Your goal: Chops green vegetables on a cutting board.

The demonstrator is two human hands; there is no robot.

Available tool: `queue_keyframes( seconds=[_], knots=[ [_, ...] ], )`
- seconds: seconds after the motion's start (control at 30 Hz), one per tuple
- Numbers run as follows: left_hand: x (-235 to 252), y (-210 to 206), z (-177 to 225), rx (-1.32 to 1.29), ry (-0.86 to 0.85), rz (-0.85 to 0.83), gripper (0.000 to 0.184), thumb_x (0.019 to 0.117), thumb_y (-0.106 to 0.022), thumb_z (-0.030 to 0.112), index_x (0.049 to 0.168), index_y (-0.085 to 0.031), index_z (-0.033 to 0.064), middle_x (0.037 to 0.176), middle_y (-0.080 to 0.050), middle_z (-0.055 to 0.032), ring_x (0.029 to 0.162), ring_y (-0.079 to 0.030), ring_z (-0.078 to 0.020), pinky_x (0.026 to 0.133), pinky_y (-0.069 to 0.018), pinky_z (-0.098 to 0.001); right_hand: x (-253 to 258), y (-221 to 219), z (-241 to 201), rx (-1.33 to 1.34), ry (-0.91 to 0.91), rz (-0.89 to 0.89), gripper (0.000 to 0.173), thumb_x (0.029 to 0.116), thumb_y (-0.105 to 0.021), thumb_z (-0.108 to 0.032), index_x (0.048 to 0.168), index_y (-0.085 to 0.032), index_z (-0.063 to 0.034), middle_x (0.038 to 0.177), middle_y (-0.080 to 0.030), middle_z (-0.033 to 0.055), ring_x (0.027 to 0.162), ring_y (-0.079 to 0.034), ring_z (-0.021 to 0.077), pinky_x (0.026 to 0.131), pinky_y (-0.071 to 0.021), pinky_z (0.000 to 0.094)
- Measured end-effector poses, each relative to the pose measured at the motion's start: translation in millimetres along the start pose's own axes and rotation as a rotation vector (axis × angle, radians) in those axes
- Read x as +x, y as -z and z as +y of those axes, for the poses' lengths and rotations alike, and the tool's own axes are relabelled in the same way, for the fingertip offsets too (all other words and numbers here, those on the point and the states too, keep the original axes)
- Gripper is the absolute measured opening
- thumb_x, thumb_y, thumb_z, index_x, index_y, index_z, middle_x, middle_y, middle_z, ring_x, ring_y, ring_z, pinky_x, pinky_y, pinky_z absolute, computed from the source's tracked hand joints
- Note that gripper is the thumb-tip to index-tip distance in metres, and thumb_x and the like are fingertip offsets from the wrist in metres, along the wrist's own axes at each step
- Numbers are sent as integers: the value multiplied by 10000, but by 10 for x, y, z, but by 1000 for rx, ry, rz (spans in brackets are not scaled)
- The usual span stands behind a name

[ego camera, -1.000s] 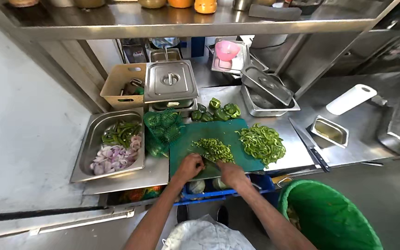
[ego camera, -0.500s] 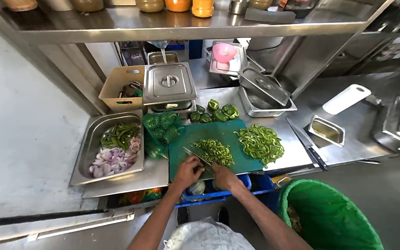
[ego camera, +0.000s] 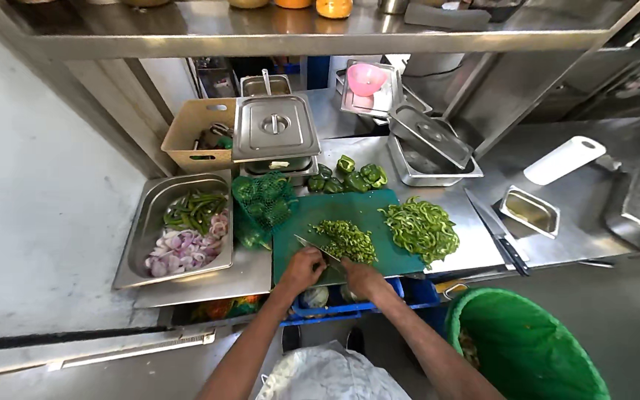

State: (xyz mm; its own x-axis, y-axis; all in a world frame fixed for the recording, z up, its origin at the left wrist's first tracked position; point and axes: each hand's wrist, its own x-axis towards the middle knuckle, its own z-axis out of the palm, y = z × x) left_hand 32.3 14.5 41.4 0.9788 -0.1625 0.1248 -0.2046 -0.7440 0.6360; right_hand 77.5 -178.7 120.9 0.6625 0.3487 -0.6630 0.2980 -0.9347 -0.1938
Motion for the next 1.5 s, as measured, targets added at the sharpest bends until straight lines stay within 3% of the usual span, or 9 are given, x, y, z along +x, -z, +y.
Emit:
queue_keyframes(
  seconds=[0.13, 0.37, 0.6, 0.73, 0.93, 1.1, 1.27, 1.4, 1.5],
  knots=[
    [-26, -29, -23, -8, -17, 33, 126, 949, -685, 160, 905, -771, 80, 1009, -744, -35, 1058, -689, -159, 1008, -546, -347, -282, 241, 3, -50, -7, -39, 488, 1013, -540, -164, 1496, -475, -183, 1300, -651, 225, 1200, -636, 437, 953, -510, 658],
    [-210, -82, -19, -8, 68, 141, 235, 969, -698, 333, 1022, -790, 123, 1142, -733, -23, 1145, -668, -151, 1032, -543, -331, 66, -264, -18, 65, 13, -23, 632, 976, -614, -194, 1545, -343, -140, 1226, -667, 237, 1118, -679, 437, 917, -550, 633],
    [-107, 33, 50, 44, 110, -22, 189, 983, -638, 197, 980, -778, 70, 1087, -744, -57, 1105, -682, -188, 1029, -531, -360, -335, 160, -70, -63, -23, 8, 529, 1012, -510, -120, 1527, -437, -215, 1249, -672, 225, 1169, -657, 432, 944, -531, 623],
    [-125, -17, 17, 25, 97, -41, 199, 1003, -629, 201, 1017, -777, 67, 1135, -740, -60, 1159, -668, -195, 1075, -508, -382, -12, -181, -68, 53, 7, -28, 571, 1000, -583, -188, 1530, -377, -142, 1256, -655, 240, 1146, -665, 437, 935, -540, 638],
    [-266, 10, -19, 40, 97, 62, 286, 952, -710, 393, 1083, -783, 149, 1189, -720, -17, 1196, -640, -173, 1072, -511, -365, 8, -133, -68, 13, 2, -13, 573, 1006, -570, -190, 1538, -360, -172, 1229, -666, 239, 1134, -670, 443, 926, -542, 637],
    [-244, 59, -15, 29, 113, 17, 164, 976, -683, 225, 974, -791, 101, 1052, -759, -42, 1079, -697, -178, 1014, -542, -356, -330, 110, -138, -94, -28, 36, 523, 1026, -481, -108, 1531, -463, -240, 1249, -679, 221, 1158, -662, 434, 922, -540, 622],
    [-162, 125, 9, 25, 151, -94, 192, 994, -664, 243, 1008, -784, 93, 1078, -746, -47, 1076, -690, -172, 1031, -526, -353, 39, -165, -125, -43, 21, 0, 551, 1026, -535, -163, 1551, -375, -209, 1275, -662, 228, 1164, -663, 438, 929, -545, 634],
    [-220, 122, -22, 36, 104, -51, 176, 989, -657, 202, 988, -785, 81, 1058, -750, -52, 1091, -687, -184, 1043, -518, -356, -278, 138, -195, -93, 4, 4, 531, 1026, -506, -141, 1540, -457, -264, 1289, -665, 216, 1197, -642, 434, 953, -524, 633],
    [-308, 32, -83, 40, 41, 37, 165, 980, -674, 202, 942, -788, 88, 1026, -757, -36, 1071, -697, -174, 1022, -537, -346, -191, -105, -207, -46, 9, -14, 522, 1043, -509, -175, 1552, -397, -186, 1277, -655, 237, 1165, -657, 445, 942, -538, 636]
  ],
)
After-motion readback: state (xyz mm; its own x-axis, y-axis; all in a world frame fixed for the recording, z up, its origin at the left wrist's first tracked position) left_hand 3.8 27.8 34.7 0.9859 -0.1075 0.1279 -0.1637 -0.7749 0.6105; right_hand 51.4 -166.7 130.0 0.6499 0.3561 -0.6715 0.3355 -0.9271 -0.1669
